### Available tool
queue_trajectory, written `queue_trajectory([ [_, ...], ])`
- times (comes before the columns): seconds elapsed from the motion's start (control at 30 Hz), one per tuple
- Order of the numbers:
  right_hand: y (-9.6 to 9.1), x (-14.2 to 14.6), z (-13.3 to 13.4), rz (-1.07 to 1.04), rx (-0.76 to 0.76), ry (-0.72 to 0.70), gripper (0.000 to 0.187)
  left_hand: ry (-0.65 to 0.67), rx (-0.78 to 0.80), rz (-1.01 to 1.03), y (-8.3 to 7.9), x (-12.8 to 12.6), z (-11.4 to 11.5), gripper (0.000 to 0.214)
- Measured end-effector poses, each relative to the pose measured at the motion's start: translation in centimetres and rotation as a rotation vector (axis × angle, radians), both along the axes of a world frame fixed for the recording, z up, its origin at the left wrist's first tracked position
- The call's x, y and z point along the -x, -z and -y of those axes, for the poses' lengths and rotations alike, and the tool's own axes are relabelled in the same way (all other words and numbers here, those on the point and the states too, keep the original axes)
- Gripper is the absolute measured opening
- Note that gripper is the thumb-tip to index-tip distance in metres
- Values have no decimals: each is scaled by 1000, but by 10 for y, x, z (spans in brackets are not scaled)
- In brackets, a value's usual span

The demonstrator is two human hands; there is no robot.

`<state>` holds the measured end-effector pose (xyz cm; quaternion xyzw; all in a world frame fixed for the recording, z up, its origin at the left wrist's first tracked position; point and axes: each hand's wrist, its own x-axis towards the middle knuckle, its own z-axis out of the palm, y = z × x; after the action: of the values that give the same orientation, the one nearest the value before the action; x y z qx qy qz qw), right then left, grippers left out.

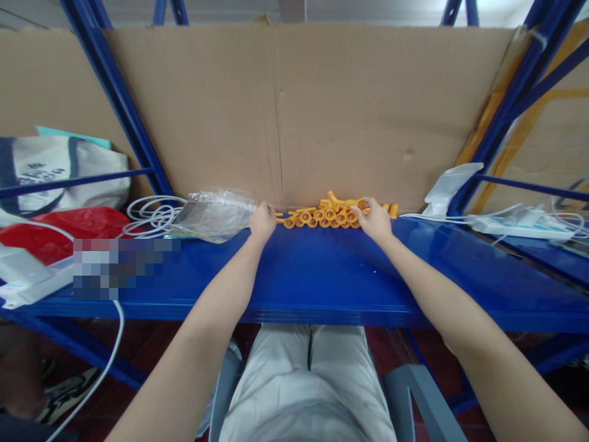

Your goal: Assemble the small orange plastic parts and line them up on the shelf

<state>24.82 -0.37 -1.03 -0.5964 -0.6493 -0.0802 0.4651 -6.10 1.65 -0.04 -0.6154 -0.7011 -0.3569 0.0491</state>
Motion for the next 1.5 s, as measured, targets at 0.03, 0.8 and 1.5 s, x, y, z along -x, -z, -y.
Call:
queue_trajectory([
  [0.03,0,0,0,-1,-4,-4,41,3,-24,15,-1,0,0,28],
  [0.8,2,3,-3,97,-70,27,48,698,217,-466,-2,-48,25,18],
  [1.5,-39,134,-23,593,66,-44,32,773,258,-446,9,-56,26,24],
])
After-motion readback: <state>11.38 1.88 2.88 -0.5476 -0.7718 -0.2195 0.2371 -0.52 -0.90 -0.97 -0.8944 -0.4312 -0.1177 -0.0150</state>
